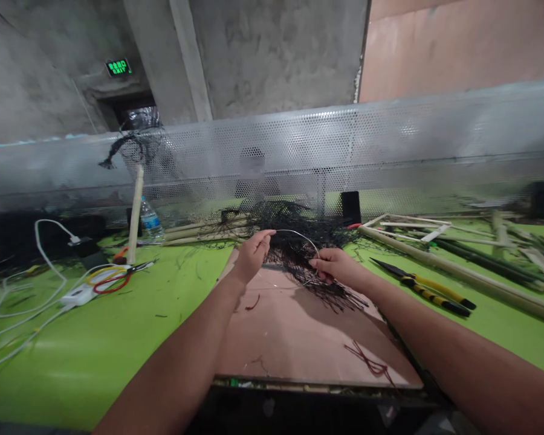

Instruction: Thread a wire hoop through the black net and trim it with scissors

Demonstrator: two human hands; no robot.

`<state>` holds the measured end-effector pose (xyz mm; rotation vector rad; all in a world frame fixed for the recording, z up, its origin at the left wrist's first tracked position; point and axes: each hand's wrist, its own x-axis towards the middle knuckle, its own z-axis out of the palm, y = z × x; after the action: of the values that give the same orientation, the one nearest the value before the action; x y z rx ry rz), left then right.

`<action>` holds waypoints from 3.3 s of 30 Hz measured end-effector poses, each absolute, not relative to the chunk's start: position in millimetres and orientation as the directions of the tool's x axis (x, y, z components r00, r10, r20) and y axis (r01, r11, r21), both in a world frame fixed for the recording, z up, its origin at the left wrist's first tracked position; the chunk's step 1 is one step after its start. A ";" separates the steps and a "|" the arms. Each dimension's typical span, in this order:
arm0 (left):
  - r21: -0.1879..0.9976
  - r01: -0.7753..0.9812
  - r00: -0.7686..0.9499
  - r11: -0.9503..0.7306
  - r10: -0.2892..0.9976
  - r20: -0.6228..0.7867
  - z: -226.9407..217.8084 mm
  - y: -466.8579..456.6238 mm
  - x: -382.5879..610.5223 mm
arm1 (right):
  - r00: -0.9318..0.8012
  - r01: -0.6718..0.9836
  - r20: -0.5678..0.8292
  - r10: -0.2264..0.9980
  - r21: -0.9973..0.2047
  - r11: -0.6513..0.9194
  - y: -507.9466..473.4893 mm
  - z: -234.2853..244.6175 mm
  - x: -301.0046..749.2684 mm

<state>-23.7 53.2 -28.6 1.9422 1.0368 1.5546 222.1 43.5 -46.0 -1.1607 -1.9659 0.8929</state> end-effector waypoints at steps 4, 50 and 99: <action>0.862 0.041 0.018 -0.504 0.863 0.504 -31.1 58.2 -21.7 | -0.360 0.257 0.195 0.912 -0.919 0.298 40.1 -40.4 220.9; 0.938 0.104 0.349 -0.331 0.895 0.277 -17.7 42.2 -23.2 | -0.463 0.075 0.209 0.862 -0.959 0.273 26.8 -33.1 217.0; 0.863 0.282 0.134 -0.418 0.909 0.396 -17.3 31.5 -0.4 | -0.365 -0.312 0.185 0.913 -0.948 0.067 17.1 -29.9 206.0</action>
<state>-0.4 31.5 -17.3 1.7966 1.1475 1.2966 206.0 17.1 -29.9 -0.6741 -1.3146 1.5152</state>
